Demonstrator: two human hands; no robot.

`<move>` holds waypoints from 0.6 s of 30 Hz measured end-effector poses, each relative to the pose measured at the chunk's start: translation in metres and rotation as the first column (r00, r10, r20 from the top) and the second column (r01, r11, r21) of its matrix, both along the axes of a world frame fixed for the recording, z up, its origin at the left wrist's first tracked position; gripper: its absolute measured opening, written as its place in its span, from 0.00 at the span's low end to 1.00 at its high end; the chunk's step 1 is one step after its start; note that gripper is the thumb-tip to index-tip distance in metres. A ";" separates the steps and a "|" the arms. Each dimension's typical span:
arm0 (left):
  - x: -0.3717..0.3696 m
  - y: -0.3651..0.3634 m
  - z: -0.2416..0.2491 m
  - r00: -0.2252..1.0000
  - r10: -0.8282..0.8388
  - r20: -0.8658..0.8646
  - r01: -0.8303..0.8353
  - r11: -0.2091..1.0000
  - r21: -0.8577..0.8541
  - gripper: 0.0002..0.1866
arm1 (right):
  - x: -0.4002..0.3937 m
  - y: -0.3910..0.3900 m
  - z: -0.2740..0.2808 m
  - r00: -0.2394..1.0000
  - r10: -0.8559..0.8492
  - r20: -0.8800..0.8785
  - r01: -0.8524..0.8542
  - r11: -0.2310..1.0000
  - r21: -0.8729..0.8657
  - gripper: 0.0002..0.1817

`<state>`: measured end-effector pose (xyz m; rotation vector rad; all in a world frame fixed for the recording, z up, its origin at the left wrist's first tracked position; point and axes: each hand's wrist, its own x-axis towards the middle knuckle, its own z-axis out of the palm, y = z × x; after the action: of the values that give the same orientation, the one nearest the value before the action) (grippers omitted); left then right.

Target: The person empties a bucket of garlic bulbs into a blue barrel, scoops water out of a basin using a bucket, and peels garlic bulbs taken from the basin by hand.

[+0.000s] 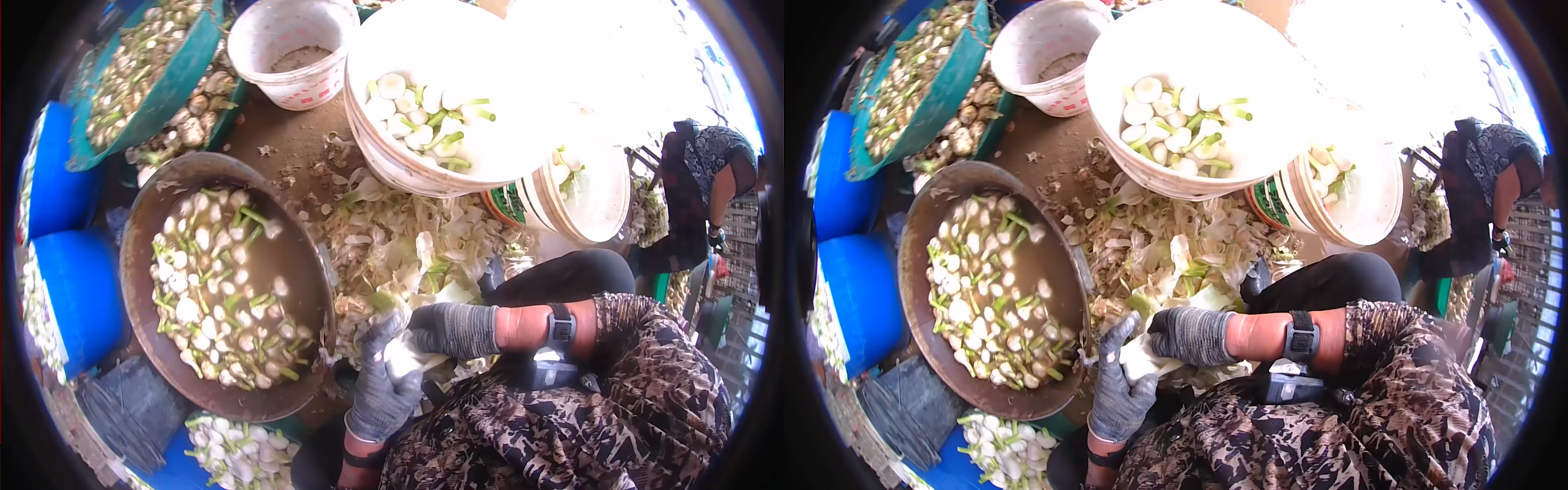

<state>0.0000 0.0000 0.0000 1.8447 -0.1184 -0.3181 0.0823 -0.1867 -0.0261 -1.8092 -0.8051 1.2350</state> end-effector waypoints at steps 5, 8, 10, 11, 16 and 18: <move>0.057 0.017 -0.009 0.912 0.234 -0.336 -0.343 0.885 -0.315 0.34 | 0.055 0.035 0.013 0.735 -0.584 -0.346 0.587 0.802 -0.107 0.08; 0.045 0.007 -0.025 0.866 0.261 -0.426 -0.387 0.890 -0.241 0.31 | 0.057 0.039 0.040 0.810 -0.585 -0.025 0.585 0.811 -0.028 0.06; 0.060 0.011 -0.020 0.811 0.188 -0.554 -0.458 0.793 -0.402 0.28 | 0.061 0.038 0.042 0.780 -0.626 -0.018 0.626 0.778 0.050 0.06; 0.069 0.009 -0.015 0.753 0.092 -0.651 -0.539 0.653 -0.532 0.26 | 0.067 0.035 0.044 0.729 -0.680 -0.078 0.684 0.728 0.040 0.06; 0.120 -0.002 0.013 0.682 0.121 -0.722 -0.685 0.452 -0.571 0.18 | 0.057 -0.005 -0.004 0.338 -0.940 -0.049 0.902 0.338 -0.268 0.09; 0.148 -0.024 0.038 0.761 0.148 -0.632 -0.578 0.597 -0.556 0.17 | 0.037 -0.024 0.009 0.410 -0.911 0.035 0.875 0.382 -0.297 0.11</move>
<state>0.1477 -0.0244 0.0379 0.8706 0.4890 -0.3909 0.1192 -0.2107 -0.0171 -1.8813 0.5142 0.6791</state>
